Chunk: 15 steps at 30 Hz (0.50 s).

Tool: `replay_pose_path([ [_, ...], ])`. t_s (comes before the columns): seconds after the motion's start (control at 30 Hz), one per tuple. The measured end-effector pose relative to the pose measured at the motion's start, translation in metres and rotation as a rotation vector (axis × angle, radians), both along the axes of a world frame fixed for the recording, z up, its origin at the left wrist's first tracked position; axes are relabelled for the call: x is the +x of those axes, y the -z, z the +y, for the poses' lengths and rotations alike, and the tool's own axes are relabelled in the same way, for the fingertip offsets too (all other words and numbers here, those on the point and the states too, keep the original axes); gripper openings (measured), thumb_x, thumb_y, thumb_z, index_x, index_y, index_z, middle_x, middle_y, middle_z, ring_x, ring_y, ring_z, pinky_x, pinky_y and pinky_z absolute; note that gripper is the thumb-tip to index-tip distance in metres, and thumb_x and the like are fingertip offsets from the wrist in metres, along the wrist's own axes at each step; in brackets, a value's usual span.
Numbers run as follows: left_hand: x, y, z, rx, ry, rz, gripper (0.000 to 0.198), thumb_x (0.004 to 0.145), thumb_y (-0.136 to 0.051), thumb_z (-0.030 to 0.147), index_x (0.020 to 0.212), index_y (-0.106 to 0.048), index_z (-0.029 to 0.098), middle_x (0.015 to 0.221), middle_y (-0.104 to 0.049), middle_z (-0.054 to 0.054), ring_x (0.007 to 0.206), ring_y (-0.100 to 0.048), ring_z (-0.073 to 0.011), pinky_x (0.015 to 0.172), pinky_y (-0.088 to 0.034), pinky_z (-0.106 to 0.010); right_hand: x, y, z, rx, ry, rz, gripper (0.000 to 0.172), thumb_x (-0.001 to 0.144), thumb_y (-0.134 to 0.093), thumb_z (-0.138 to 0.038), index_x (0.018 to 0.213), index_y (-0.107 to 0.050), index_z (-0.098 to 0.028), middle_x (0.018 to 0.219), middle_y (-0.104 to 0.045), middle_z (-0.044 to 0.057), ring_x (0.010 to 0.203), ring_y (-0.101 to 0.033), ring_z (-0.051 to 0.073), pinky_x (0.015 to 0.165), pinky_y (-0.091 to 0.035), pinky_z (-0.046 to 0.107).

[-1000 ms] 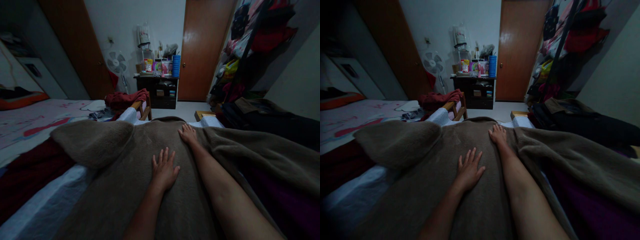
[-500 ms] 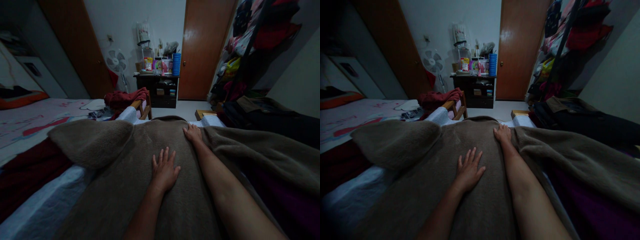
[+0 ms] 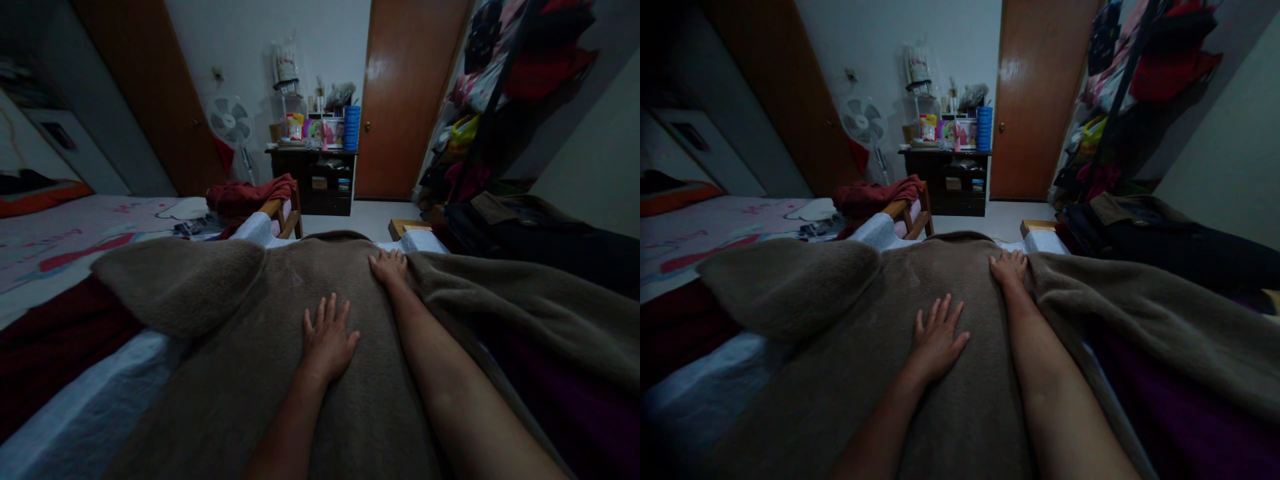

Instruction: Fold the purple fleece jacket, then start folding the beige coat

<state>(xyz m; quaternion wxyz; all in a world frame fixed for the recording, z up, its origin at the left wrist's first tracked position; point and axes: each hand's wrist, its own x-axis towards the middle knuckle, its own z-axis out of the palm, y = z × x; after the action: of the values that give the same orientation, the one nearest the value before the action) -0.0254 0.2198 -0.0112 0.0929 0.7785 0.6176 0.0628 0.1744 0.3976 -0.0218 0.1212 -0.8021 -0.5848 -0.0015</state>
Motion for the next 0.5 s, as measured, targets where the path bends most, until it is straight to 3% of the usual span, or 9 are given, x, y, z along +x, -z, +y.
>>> replay_pose_path([
  [0.23, 0.002, -0.002, -0.001, 0.013, -0.005, 0.015, 0.064, 0.092, -0.04, 0.053, 0.151, -0.028, 0.031, 0.162, -0.014, -0.005, 0.148, -0.014, -0.031, 0.114, -0.012, -0.063, 0.002, -0.005, -0.012, 0.009, -0.277, -0.006, 0.049, 0.098, -0.029, -0.035, 0.138, -0.046, -0.013, 0.148, -0.042, 0.013, 0.136, -0.035, 0.022, 0.111, -0.023, 0.033],
  [0.4, 0.001, -0.001, 0.0, 0.006, -0.001, 0.03, 0.065, 0.091, -0.041, 0.052, 0.152, -0.026, 0.031, 0.163, -0.013, -0.005, 0.148, -0.013, -0.0319, 0.115, -0.012, -0.062, -0.003, -0.005, -0.018, -0.094, -0.167, 0.002, 0.056, 0.099, -0.024, -0.042, 0.148, -0.033, -0.016, 0.153, -0.035, 0.013, 0.14, -0.029, 0.025, 0.112, -0.021, 0.041],
  [0.5, 0.001, -0.001, 0.0, 0.009, 0.0, 0.019, 0.066, 0.091, -0.041, 0.053, 0.151, -0.027, 0.031, 0.163, -0.014, -0.006, 0.148, -0.013, -0.0321, 0.114, -0.012, -0.063, -0.004, -0.005, -0.021, -0.09, -0.13, -0.005, 0.058, 0.099, -0.023, -0.045, 0.147, -0.036, -0.015, 0.153, -0.035, 0.014, 0.14, -0.029, 0.026, 0.113, -0.019, 0.041],
])
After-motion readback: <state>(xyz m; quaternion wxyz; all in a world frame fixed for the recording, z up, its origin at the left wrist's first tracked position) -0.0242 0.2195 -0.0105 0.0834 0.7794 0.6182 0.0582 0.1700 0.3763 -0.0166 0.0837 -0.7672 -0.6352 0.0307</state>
